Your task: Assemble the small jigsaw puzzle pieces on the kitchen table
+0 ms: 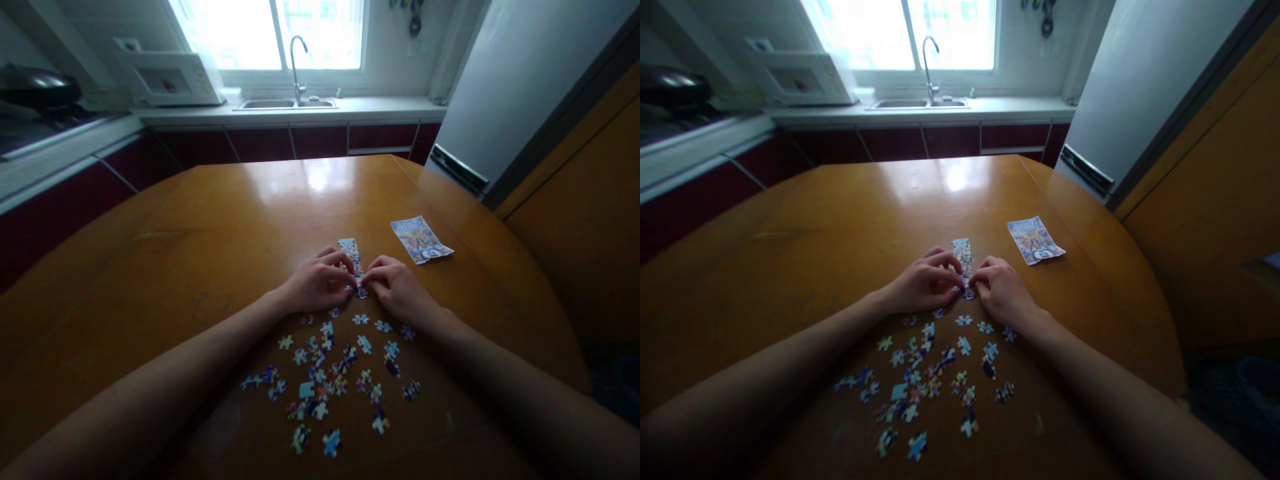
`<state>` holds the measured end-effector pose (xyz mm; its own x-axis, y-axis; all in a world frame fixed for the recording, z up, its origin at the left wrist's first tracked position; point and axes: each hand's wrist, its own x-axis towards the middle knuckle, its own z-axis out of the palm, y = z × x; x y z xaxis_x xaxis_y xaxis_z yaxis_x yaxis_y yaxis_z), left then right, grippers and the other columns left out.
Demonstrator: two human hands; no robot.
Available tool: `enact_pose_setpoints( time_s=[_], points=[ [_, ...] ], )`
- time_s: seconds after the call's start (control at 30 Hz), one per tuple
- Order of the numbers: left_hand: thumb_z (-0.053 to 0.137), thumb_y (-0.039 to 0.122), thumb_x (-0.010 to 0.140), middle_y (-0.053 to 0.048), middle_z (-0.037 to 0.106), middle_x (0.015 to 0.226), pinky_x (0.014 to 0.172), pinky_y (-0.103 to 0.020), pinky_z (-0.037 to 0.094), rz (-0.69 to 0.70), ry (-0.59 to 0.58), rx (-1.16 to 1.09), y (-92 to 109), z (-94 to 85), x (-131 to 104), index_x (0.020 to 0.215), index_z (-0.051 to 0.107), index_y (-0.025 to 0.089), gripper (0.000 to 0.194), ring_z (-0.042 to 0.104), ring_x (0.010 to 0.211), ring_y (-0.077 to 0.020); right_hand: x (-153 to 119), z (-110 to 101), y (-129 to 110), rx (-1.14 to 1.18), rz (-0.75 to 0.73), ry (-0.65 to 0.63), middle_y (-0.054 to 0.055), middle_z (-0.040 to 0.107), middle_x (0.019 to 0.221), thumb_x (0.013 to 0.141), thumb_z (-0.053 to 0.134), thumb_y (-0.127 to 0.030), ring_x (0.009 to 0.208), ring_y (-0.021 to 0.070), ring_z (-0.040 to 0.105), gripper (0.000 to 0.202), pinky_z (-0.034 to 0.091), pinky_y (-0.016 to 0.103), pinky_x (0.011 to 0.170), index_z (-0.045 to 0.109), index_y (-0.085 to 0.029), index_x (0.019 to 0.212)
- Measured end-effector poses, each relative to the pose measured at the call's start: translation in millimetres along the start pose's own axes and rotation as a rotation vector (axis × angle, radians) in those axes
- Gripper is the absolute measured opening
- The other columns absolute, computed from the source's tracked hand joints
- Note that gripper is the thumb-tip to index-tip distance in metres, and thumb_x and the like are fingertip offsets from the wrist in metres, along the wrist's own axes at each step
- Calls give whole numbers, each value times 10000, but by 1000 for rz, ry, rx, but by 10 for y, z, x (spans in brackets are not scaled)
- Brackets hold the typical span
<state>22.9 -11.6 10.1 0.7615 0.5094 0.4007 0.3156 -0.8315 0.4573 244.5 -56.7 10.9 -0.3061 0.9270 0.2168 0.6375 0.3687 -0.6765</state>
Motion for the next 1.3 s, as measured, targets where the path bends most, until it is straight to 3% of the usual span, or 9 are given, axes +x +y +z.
enact_pose_setpoints(
  time_s=[0.57,1.1,1.3],
  points=[
    [661,181,821,-27,638,1127,1012,-382,448,-17,-77,18,30,-33,10,979,725,262,188,509,1104,-216,-5,-19,-19,-10,-7,5,65,661,897,844,547,-60,883,197,602,276,488,355,829,771,-216,805],
    [639,181,857,-46,626,1116,1001,-388,459,0,-60,-23,42,-41,1,977,733,261,173,522,1093,-212,-20,-36,-57,3,-70,-68,53,645,860,794,584,-29,865,187,596,268,497,337,811,754,-223,720],
    [637,200,873,-55,630,1117,997,-395,464,-3,-65,-19,46,-45,0,989,734,257,162,520,1092,-216,-30,-31,-78,26,-47,-44,57,657,878,848,536,-49,820,169,614,302,504,324,792,777,-227,811]
  ],
)
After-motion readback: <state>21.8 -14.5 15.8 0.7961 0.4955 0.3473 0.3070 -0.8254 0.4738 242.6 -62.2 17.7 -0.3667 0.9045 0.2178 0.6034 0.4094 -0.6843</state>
